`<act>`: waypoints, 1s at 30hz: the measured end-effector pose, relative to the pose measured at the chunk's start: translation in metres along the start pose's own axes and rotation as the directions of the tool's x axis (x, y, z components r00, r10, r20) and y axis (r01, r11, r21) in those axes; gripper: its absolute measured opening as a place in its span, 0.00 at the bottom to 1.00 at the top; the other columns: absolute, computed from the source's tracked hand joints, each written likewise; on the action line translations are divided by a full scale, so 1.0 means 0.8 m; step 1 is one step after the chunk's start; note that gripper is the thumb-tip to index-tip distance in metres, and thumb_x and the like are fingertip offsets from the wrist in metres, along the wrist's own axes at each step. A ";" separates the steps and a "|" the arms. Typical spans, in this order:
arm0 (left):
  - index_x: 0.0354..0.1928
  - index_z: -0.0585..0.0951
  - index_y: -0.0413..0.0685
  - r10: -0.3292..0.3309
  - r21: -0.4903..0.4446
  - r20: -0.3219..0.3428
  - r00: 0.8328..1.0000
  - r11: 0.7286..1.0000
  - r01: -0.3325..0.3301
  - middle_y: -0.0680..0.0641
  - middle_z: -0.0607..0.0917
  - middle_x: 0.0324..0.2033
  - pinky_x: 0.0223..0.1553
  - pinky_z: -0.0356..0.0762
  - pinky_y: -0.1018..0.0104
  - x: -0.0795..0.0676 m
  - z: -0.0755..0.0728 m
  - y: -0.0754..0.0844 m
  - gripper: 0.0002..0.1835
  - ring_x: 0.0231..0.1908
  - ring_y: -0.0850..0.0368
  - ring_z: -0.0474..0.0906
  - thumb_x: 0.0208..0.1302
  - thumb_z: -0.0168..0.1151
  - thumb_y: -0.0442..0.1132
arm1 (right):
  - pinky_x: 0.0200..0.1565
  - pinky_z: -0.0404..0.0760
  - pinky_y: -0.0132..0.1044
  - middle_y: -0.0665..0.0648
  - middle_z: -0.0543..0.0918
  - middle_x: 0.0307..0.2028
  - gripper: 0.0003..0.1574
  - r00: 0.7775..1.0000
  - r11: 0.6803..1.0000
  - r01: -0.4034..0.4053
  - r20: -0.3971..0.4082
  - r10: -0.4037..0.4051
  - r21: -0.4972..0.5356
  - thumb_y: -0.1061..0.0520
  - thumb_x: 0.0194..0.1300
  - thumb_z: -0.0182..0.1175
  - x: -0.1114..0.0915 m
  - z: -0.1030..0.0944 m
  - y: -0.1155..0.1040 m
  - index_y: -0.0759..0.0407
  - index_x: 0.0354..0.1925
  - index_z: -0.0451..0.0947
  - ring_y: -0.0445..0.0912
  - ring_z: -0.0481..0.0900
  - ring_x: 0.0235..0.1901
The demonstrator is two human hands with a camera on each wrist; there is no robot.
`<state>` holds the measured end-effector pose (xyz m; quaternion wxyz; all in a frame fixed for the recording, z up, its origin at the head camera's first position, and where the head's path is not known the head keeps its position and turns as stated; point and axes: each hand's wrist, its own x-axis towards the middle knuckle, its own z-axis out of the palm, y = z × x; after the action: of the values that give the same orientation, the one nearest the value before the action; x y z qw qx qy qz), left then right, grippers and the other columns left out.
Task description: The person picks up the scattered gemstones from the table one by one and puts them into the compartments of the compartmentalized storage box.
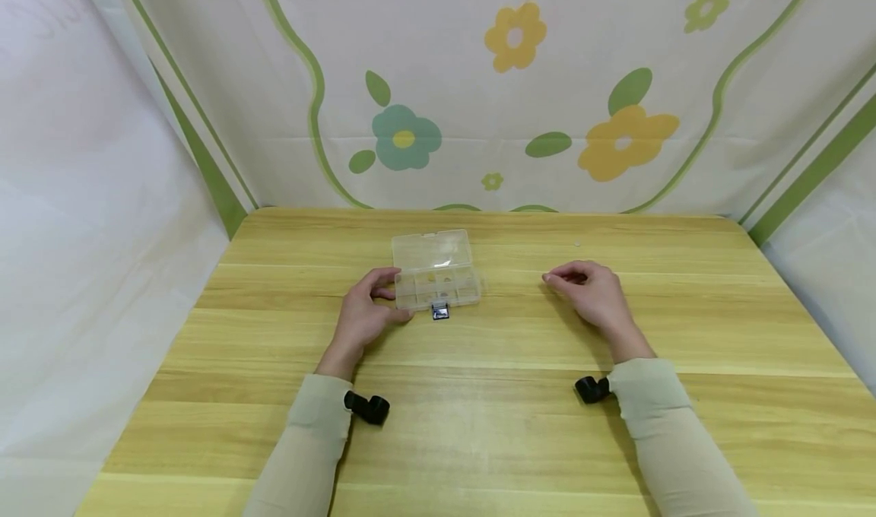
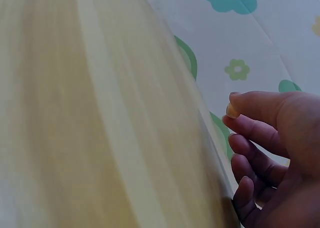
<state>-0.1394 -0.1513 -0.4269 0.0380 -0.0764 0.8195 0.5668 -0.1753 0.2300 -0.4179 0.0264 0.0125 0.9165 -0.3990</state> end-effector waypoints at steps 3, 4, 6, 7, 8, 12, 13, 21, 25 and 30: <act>0.70 0.81 0.58 0.002 -0.004 -0.001 1.000 1.000 -0.002 0.42 0.85 0.57 0.61 0.75 0.53 0.000 0.000 -0.001 0.42 0.56 0.47 0.79 0.51 0.83 0.27 | 0.50 0.76 0.42 0.60 0.85 0.53 0.26 1.000 1.000 0.019 0.012 -0.019 0.004 0.37 0.75 0.67 0.002 0.008 -0.006 0.55 0.54 0.89 0.52 0.80 0.49; 0.70 0.81 0.57 0.002 -0.005 -0.002 1.000 1.000 -0.002 0.42 0.85 0.57 0.61 0.75 0.53 0.001 0.000 -0.001 0.42 0.56 0.47 0.79 0.51 0.83 0.27 | 0.50 0.77 0.41 0.60 0.85 0.53 0.25 1.000 1.000 0.026 0.016 -0.026 0.009 0.38 0.75 0.67 0.003 0.011 -0.008 0.55 0.54 0.89 0.52 0.80 0.49; 0.70 0.81 0.57 0.001 -0.006 -0.003 1.000 1.000 -0.001 0.42 0.85 0.58 0.61 0.75 0.53 0.001 0.000 -0.001 0.42 0.56 0.47 0.79 0.51 0.83 0.27 | 0.50 0.77 0.41 0.60 0.85 0.52 0.24 0.999 0.999 0.036 0.020 -0.037 0.014 0.39 0.75 0.68 0.004 0.016 -0.013 0.55 0.53 0.90 0.51 0.81 0.48; 0.70 0.81 0.57 0.001 -0.007 -0.002 1.000 1.000 -0.001 0.43 0.85 0.58 0.61 0.75 0.53 0.001 -0.001 -0.001 0.42 0.56 0.47 0.79 0.51 0.83 0.26 | 0.50 0.77 0.41 0.60 0.85 0.52 0.23 0.999 0.999 0.043 0.022 -0.044 0.018 0.39 0.74 0.68 0.004 0.019 -0.015 0.55 0.52 0.90 0.51 0.81 0.48; 0.70 0.81 0.57 0.001 -0.008 -0.002 1.000 1.000 -0.001 0.43 0.85 0.58 0.61 0.75 0.53 0.001 -0.001 -0.001 0.42 0.56 0.47 0.79 0.51 0.83 0.27 | 0.50 0.77 0.41 0.60 0.85 0.52 0.22 0.998 0.999 0.049 0.024 -0.050 0.018 0.40 0.74 0.68 0.005 0.022 -0.017 0.55 0.52 0.90 0.51 0.81 0.48; 0.70 0.81 0.57 0.000 -0.008 0.002 1.000 1.000 0.000 0.43 0.85 0.58 0.60 0.75 0.53 0.001 -0.001 -0.001 0.42 0.56 0.47 0.79 0.52 0.83 0.27 | 0.48 0.78 0.41 0.60 0.85 0.52 0.21 0.998 0.998 0.059 0.036 -0.060 0.026 0.41 0.74 0.69 0.005 0.030 -0.025 0.55 0.52 0.90 0.52 0.82 0.48; 0.70 0.81 0.57 0.000 -0.008 0.002 1.000 1.000 0.000 0.42 0.85 0.58 0.60 0.75 0.54 0.001 -0.001 -0.001 0.42 0.56 0.47 0.79 0.52 0.83 0.27 | 0.48 0.78 0.41 0.60 0.85 0.52 0.21 0.997 0.998 0.062 0.040 -0.063 0.031 0.41 0.74 0.69 0.005 0.032 -0.027 0.56 0.52 0.90 0.52 0.82 0.48; 0.70 0.81 0.58 -0.002 -0.001 0.000 1.000 1.000 0.002 0.42 0.85 0.55 0.59 0.75 0.55 0.001 0.001 -0.001 0.42 0.56 0.47 0.79 0.51 0.83 0.26 | 0.49 0.79 0.41 0.60 0.85 0.52 0.20 0.995 0.996 0.067 0.065 -0.071 0.058 0.42 0.74 0.70 0.008 0.046 -0.038 0.55 0.52 0.90 0.51 0.82 0.48; 0.70 0.81 0.58 -0.001 0.002 0.000 1.000 1.000 0.001 0.42 0.85 0.56 0.57 0.76 0.56 0.002 0.000 -0.001 0.42 0.56 0.48 0.79 0.51 0.83 0.26 | 0.49 0.79 0.42 0.59 0.86 0.51 0.18 0.993 0.994 0.080 0.078 -0.086 0.080 0.44 0.73 0.71 0.010 0.053 -0.047 0.55 0.51 0.90 0.51 0.82 0.47; 0.70 0.81 0.57 -0.001 0.002 0.002 1.000 1.000 0.001 0.43 0.85 0.57 0.56 0.76 0.57 0.001 0.000 -0.001 0.42 0.56 0.48 0.79 0.51 0.82 0.26 | 0.48 0.80 0.42 0.59 0.86 0.51 0.17 0.990 0.991 0.090 0.095 -0.100 0.100 0.45 0.72 0.72 0.011 0.060 -0.058 0.54 0.50 0.90 0.51 0.82 0.46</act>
<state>-0.1401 -0.1515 -0.4275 0.0392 -0.0761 0.8199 0.5660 -0.1839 0.1632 -0.4176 0.0525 -0.0499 0.8936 -0.4431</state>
